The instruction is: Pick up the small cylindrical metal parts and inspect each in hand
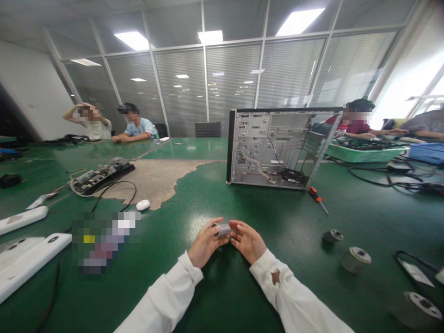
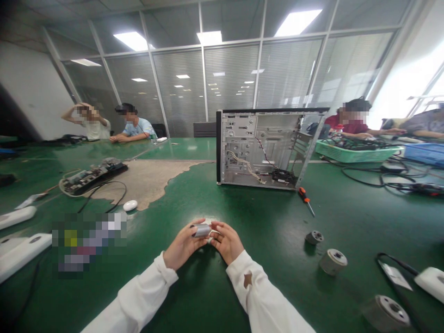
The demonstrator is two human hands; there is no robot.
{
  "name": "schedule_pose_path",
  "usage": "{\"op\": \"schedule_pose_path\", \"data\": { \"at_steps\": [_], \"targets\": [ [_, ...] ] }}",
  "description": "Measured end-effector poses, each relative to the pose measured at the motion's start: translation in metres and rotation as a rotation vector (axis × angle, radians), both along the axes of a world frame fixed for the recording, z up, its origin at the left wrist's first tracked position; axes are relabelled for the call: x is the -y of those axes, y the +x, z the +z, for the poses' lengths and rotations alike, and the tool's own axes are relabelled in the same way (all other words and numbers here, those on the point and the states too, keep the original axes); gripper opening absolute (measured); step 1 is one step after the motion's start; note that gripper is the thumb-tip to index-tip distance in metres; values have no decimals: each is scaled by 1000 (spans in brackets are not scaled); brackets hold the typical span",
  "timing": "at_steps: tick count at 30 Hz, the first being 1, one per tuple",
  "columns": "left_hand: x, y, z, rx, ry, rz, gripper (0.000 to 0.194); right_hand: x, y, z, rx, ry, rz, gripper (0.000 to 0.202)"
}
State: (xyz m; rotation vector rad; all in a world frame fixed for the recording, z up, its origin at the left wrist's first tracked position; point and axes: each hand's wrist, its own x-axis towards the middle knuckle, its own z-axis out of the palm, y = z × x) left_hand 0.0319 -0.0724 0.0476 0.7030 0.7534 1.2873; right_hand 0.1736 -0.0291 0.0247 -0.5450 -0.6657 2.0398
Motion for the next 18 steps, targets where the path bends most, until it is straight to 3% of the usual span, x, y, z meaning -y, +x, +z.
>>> {"op": "schedule_pose_path", "data": {
  "at_steps": [5,12,18],
  "targets": [
    [1,1,2,-304,159,75,55,-1,0,-2,5,-6,-2,15],
    [10,4,7,-920,526,178,69,-3,-1,-9,20,32,5,15],
    [7,1,2,-1276,715,245,75,2,-5,-6,78,116,31,18]
  ]
}}
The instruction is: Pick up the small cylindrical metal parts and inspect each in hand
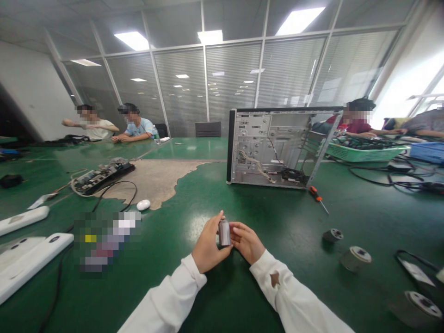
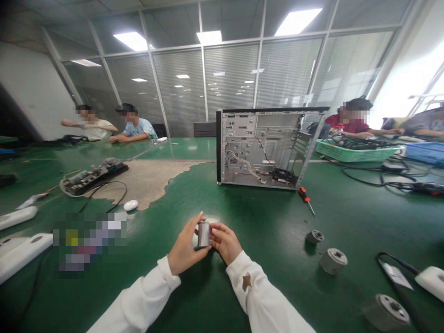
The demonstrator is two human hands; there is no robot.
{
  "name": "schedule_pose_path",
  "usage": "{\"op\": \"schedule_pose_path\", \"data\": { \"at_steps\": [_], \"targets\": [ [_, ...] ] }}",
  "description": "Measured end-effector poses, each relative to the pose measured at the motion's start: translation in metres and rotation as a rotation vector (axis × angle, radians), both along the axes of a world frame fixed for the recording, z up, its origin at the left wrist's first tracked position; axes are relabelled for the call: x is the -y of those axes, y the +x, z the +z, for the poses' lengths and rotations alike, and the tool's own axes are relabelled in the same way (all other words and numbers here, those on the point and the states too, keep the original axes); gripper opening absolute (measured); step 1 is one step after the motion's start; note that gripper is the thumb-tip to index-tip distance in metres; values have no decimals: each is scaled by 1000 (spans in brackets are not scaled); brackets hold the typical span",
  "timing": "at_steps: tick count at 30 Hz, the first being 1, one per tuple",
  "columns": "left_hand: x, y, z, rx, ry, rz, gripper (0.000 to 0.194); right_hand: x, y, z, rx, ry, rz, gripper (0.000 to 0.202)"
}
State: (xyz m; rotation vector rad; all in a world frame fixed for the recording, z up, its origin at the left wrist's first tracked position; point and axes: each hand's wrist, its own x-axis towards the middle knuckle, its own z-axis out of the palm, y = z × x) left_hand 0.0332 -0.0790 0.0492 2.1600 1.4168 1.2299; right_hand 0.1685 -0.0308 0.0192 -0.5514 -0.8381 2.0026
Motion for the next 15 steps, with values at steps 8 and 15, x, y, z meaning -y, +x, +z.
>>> {"op": "schedule_pose_path", "data": {
  "at_steps": [8,15],
  "targets": [
    [-2,-2,0,-266,101,15,75,4,-7,-5,186,345,-26,34],
    [0,0,3,-229,49,-49,85,4,-8,-7,132,257,-8,44]
  ]
}}
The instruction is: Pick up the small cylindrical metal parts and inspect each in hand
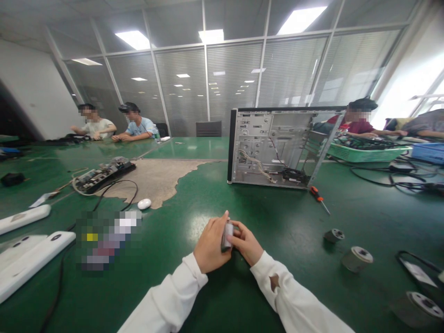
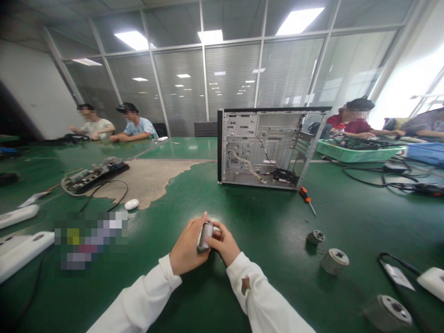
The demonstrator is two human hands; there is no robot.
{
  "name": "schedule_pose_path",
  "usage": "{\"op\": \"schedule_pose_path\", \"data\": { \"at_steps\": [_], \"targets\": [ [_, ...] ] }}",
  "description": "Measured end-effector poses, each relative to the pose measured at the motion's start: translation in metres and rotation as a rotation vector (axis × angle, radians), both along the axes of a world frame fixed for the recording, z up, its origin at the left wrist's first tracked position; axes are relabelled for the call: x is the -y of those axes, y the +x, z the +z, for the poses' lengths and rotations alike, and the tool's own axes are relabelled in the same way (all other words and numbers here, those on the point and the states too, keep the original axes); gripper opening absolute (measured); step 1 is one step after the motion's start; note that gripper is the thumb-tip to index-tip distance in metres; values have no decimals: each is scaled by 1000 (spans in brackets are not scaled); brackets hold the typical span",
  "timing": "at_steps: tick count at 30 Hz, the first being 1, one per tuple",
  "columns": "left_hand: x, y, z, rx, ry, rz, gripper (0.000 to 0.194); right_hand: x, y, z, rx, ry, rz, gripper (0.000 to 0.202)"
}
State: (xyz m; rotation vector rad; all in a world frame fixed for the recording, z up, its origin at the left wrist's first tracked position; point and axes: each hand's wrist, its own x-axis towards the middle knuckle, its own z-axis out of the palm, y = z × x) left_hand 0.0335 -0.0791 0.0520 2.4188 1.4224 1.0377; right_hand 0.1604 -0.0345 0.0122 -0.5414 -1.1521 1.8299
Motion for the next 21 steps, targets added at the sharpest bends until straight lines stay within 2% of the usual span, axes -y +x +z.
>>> {"op": "schedule_pose_path", "data": {
  "at_steps": [5,14,21],
  "targets": [
    [0,0,-2,106,-34,-32,90,2,5,11,-72,-187,80,41],
    [-2,2,-7,243,-102,-69,92,0,8,13,-217,-238,215,39],
    [-1,2,-6,288,-115,-61,92,1,10,15,-166,-229,270,38]
  ]
}}
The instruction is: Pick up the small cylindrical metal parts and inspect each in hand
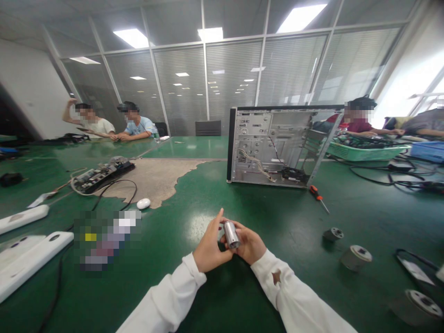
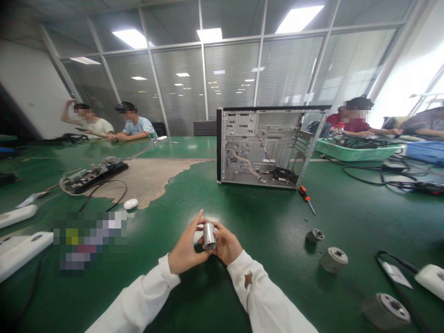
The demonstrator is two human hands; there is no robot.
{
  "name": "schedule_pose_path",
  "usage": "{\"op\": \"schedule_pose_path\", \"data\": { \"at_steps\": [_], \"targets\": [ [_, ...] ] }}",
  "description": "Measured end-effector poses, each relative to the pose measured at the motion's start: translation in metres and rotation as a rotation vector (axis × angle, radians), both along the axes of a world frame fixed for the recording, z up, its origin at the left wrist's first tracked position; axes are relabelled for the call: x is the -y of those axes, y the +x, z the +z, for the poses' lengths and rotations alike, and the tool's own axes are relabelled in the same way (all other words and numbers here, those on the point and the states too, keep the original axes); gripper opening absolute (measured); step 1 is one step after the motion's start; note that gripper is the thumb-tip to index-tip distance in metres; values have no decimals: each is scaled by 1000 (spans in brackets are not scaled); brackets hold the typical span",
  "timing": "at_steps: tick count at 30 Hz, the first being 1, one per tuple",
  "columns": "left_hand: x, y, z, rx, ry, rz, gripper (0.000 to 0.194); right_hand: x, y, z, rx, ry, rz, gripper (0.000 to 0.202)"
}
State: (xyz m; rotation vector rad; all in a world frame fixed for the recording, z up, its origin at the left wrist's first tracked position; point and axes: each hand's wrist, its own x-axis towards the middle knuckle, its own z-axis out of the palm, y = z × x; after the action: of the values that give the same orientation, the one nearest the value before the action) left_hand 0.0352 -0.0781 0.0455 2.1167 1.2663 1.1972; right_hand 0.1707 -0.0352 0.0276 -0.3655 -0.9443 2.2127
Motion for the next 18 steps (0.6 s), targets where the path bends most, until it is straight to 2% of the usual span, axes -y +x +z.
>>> {"op": "schedule_pose_path", "data": {
  "at_steps": [2,4,7,10,18],
  "targets": [
    [0,-1,1,-31,11,31,91,1,-1,0,57,29,-64,37],
    [-1,-4,1,-87,32,80,89,2,-3,-2,135,96,-185,36],
    [-4,-8,0,-215,85,149,87,0,-5,-9,290,322,-354,37],
    [-5,-10,-1,-331,142,182,86,-2,-5,-16,419,515,-454,41],
    [-5,-12,2,-530,209,149,79,-4,-3,-20,474,630,-460,43]
  ]
}}
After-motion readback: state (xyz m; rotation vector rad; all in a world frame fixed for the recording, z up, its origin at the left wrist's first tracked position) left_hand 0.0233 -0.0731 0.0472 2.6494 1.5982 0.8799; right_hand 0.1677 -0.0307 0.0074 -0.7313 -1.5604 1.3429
